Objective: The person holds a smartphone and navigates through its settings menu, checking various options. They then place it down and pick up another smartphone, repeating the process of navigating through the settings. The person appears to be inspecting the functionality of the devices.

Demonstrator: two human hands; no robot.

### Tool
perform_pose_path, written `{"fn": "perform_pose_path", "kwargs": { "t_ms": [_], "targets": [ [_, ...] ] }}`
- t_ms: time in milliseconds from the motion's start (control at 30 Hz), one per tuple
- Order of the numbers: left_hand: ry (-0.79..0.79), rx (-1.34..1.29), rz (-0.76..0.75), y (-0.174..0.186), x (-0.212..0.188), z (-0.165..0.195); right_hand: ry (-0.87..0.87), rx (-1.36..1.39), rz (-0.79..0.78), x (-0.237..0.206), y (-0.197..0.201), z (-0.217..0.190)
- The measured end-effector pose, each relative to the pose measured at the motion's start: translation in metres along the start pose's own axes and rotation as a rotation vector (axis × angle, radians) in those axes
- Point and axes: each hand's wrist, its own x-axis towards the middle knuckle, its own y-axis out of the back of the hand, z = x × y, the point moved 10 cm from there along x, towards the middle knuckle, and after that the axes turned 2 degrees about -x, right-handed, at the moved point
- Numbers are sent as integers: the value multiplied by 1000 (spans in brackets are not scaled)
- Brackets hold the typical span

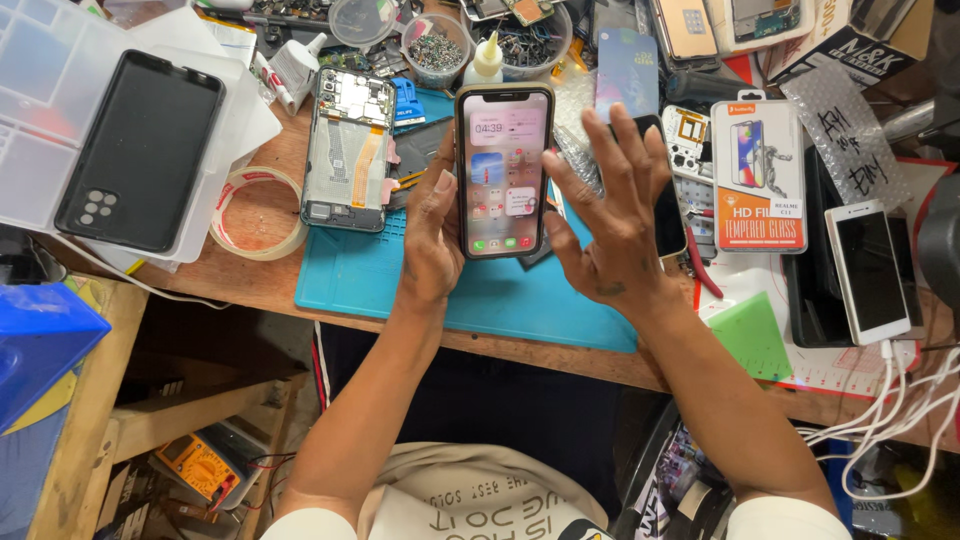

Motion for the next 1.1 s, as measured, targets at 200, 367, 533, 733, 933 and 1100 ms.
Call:
{"fn": "perform_pose_path", "kwargs": {
  "t_ms": [200, 367, 533, 733, 933, 1100],
  "targets": [
    [16, 24, -9, 2, -1, -3, 22, 48, -31, 0, -3, -3],
    [32, -7, 1, 2, 0, -3, 8, 39, 14, -1, 3, -3],
    [27, -1, -8, 0, 0, -3, 47, 45, 29, -2, 4, -10],
    [21, -7, -27, -4, -1, 0, 105, -19, 13, -1, 1, -20],
    [-1, 51, -13, -4, -2, 6, 43, 49, 81, -1, 9, -14],
    [28, 103, 43, -3, -1, 5, 30, 86, 76, 0, 10, -12]
  ]
}}
